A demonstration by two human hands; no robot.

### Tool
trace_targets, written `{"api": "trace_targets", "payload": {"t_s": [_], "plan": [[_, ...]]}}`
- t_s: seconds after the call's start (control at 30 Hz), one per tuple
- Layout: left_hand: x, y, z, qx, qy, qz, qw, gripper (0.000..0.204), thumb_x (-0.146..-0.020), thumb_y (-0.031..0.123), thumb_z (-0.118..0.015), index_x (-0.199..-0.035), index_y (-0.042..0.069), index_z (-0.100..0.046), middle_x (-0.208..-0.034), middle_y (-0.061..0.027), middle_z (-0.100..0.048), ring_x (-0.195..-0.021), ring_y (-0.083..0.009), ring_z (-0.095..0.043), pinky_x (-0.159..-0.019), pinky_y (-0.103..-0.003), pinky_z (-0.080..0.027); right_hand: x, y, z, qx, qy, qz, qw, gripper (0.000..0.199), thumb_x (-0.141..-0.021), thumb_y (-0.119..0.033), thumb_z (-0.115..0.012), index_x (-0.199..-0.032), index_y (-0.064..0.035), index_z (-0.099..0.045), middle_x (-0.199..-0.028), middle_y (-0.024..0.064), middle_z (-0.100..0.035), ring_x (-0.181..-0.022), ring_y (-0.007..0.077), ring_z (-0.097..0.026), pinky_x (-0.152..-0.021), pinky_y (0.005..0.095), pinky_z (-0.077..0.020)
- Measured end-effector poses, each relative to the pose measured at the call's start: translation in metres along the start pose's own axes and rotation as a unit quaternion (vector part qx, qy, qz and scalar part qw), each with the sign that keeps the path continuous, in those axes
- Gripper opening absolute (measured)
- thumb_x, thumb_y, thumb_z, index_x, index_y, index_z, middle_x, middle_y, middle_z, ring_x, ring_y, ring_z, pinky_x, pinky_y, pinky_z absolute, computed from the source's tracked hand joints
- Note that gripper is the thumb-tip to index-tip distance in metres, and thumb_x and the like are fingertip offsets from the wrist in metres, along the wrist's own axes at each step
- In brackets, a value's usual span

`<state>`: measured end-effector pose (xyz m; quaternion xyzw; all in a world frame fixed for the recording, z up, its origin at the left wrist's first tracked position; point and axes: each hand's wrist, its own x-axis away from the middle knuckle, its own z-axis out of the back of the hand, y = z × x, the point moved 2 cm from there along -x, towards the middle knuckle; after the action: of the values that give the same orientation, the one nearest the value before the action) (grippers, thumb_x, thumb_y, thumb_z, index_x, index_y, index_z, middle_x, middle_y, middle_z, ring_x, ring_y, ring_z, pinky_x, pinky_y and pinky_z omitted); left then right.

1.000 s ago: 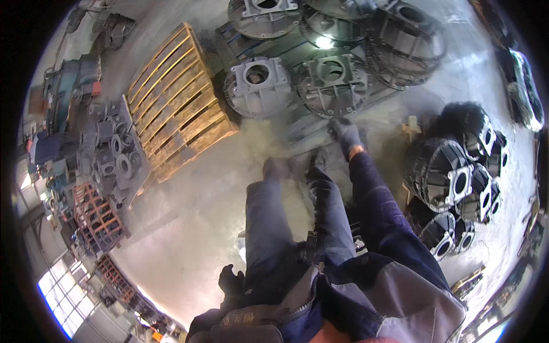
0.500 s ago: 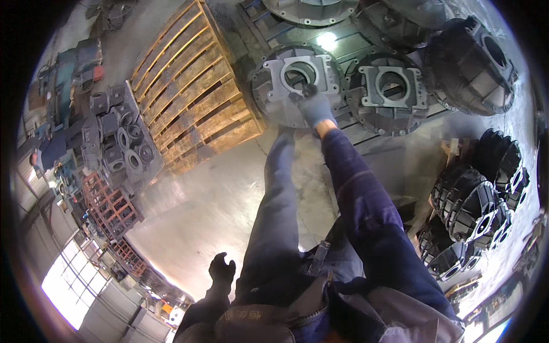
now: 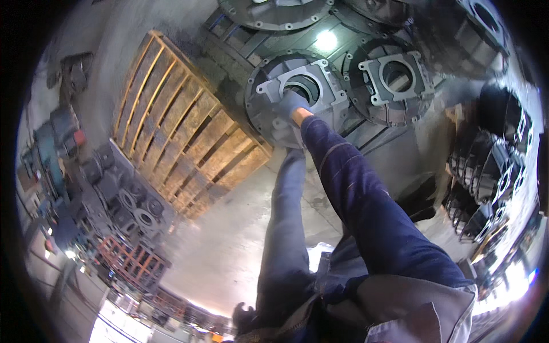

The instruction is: The person inserts a brass bushing into a metal housing and taps it into place with a hammer. They then pick up the assembled unit and place it on a stack of similar housings. The process is repeated for a second unit.

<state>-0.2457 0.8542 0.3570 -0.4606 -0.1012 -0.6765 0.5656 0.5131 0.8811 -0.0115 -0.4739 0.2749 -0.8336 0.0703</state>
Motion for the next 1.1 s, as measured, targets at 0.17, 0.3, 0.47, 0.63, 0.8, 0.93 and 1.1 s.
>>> {"api": "trace_targets", "payload": {"t_s": [0.17, 0.3, 0.47, 0.63, 0.8, 0.93, 1.1], "plan": [[-0.010, -0.007, 0.002, -0.009, -0.052, -0.066, 0.996, 0.047, -0.081, 0.035, -0.070, -0.118, 0.006, -0.070, -0.117, -0.0194, -0.072, -0.111, -0.0381, -0.067, -0.098, -0.047, -0.053, 0.071, 0.034, 0.055, 0.008, 0.050, 0.002, 0.999, 0.087, -0.072, -0.071, -0.077, -0.113, 0.0048, -0.074, -0.114, 0.0278, -0.072, -0.107, 0.0398, -0.071, -0.093, 0.0418, -0.0546], [-0.068, 0.015, 0.074, -0.053, -0.025, -0.135, 0.989, 0.046, -0.082, 0.035, -0.070, -0.117, 0.006, -0.071, -0.115, -0.0196, -0.072, -0.110, -0.0383, -0.068, -0.097, -0.047, -0.053, 0.162, 0.089, 0.125, -0.070, 0.167, 0.073, 0.981, 0.082, -0.072, -0.065, -0.082, -0.116, 0.0044, -0.071, -0.113, 0.0292, -0.072, -0.109, 0.0439, -0.069, -0.094, 0.0450, -0.0536], [-0.130, 0.052, 0.160, -0.113, 0.015, -0.199, 0.973, 0.044, -0.082, 0.036, -0.070, -0.115, 0.007, -0.071, -0.113, -0.0198, -0.072, -0.108, -0.0386, -0.069, -0.095, -0.047, -0.054, 0.276, 0.146, 0.169, -0.141, 0.189, 0.110, 0.966, 0.072, -0.079, -0.058, -0.078, -0.112, 0.0061, -0.069, -0.110, 0.0325, -0.070, -0.109, 0.0434, -0.068, -0.094, 0.0460, -0.0516], [-0.142, 0.058, 0.187, -0.160, 0.025, -0.226, 0.960, 0.042, -0.083, 0.036, -0.070, -0.113, 0.007, -0.072, -0.110, -0.0200, -0.073, -0.105, -0.0389, -0.069, -0.094, -0.048, -0.054, 0.360, 0.235, 0.176, -0.174, 0.178, 0.002, 0.969, 0.070, -0.083, -0.057, -0.075, -0.114, 0.0062, -0.068, -0.109, 0.0306, -0.071, -0.106, 0.0413, -0.069, -0.093, 0.0447, -0.0509], [-0.120, 0.025, 0.168, -0.197, 0.015, -0.199, 0.960, 0.040, -0.084, 0.036, -0.070, -0.112, 0.008, -0.073, -0.108, -0.0201, -0.074, -0.103, -0.0391, -0.070, -0.092, -0.048, -0.055, 0.360, 0.369, 0.153, -0.042, 0.193, -0.173, 0.965, 0.070, -0.085, -0.058, -0.073, -0.117, 0.0046, -0.070, -0.106, 0.0273, -0.074, -0.102, 0.0409, -0.071, -0.093, 0.0454, -0.0523], [-0.099, -0.013, 0.140, -0.209, 0.001, -0.148, 0.967, 0.038, -0.084, 0.036, -0.069, -0.110, 0.009, -0.073, -0.106, -0.0203, -0.074, -0.102, -0.0394, -0.071, -0.090, -0.048, -0.055, 0.320, 0.485, 0.120, 0.006, 0.226, -0.253, 0.941, 0.072, -0.087, -0.057, -0.072, -0.126, 0.0030, -0.068, -0.122, 0.0297, -0.070, -0.115, 0.0417, -0.068, -0.099, 0.0452, -0.0493], [-0.101, -0.014, 0.149, -0.353, -0.072, -0.139, 0.922, 0.033, -0.086, 0.037, -0.067, -0.105, 0.010, -0.075, -0.101, -0.0182, -0.075, -0.098, -0.0400, -0.071, -0.087, -0.050, -0.055, 0.256, 0.646, 0.047, 0.034, 0.187, -0.308, 0.932, 0.073, -0.083, -0.061, -0.069, -0.122, -0.0001, -0.067, -0.120, 0.0313, -0.068, -0.116, 0.0485, -0.064, -0.098, 0.0520, -0.0500]]}}
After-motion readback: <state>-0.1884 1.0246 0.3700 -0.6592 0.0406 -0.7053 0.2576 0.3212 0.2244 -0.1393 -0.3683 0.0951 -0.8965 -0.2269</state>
